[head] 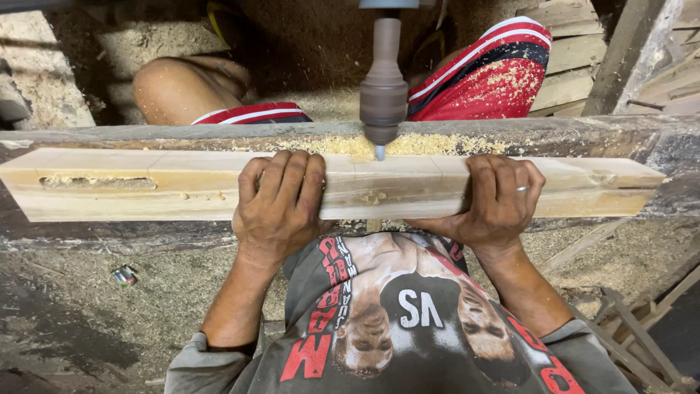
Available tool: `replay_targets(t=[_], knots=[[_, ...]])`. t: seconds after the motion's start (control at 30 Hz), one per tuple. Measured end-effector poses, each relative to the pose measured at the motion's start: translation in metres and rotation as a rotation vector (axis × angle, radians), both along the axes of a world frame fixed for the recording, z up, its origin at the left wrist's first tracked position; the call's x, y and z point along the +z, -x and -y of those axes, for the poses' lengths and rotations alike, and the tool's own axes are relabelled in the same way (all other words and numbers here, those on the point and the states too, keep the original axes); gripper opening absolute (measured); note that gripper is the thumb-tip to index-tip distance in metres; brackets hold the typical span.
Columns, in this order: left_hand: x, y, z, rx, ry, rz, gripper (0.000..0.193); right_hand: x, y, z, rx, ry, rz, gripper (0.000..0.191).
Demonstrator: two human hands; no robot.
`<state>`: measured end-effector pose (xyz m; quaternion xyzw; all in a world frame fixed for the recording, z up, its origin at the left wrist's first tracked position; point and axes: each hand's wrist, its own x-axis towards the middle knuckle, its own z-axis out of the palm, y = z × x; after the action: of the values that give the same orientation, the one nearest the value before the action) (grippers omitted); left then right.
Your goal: The person holds a long wooden bar with both hands and feeds it under a running drill press bit, cutting elongated slots into its surface. They reposition and slide the bar repeatedly to cut successive slots along its length, steadying it against the machine's fence as sawdust accumulates.
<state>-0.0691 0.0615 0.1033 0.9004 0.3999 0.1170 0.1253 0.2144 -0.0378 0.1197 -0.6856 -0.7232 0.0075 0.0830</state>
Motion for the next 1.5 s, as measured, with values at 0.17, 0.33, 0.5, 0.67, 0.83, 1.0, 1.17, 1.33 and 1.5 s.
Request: replay_targets(t=[0.17, 0.33, 0.5, 0.67, 0.83, 1.0, 1.17, 1.33, 1.5], knots=[[-0.001, 0.000, -0.003, 0.007, -0.010, -0.002, 0.063, 0.003, -0.003, -0.009, 0.013, 0.015, -0.013, 0.099], [-0.003, -0.001, -0.007, 0.013, -0.027, 0.006, 0.056, 0.004, -0.005, -0.019, 0.024, -0.002, -0.005, 0.097], [-0.005, -0.004, -0.014, 0.019, -0.074, -0.039, 0.047, 0.002, -0.008, -0.028, 0.041, -0.031, 0.003, 0.097], [-0.006, -0.005, -0.014, 0.025, -0.017, 0.044, 0.066, -0.005, -0.013, -0.026, 0.053, -0.053, -0.005, 0.098], [-0.005, -0.004, -0.003, 0.041, -0.006, 0.084, 0.066, -0.006, -0.014, -0.014, 0.065, -0.068, 0.054, 0.094], [0.003, 0.005, 0.025, 0.040, 0.089, 0.069, 0.072, -0.001, 0.002, 0.012, 0.059, -0.088, -0.031, 0.095], [-0.001, 0.012, 0.042, 0.051, 0.048, 0.052, 0.064, 0.002, 0.006, 0.026, 0.045, -0.038, -0.046, 0.093], [-0.003, 0.012, 0.039, 0.062, 0.038, 0.049, 0.062, 0.002, 0.007, 0.017, 0.040, -0.037, -0.051, 0.095], [0.000, 0.013, 0.033, 0.055, 0.035, 0.016, 0.057, 0.004, 0.010, 0.014, 0.022, -0.005, -0.034, 0.096]])
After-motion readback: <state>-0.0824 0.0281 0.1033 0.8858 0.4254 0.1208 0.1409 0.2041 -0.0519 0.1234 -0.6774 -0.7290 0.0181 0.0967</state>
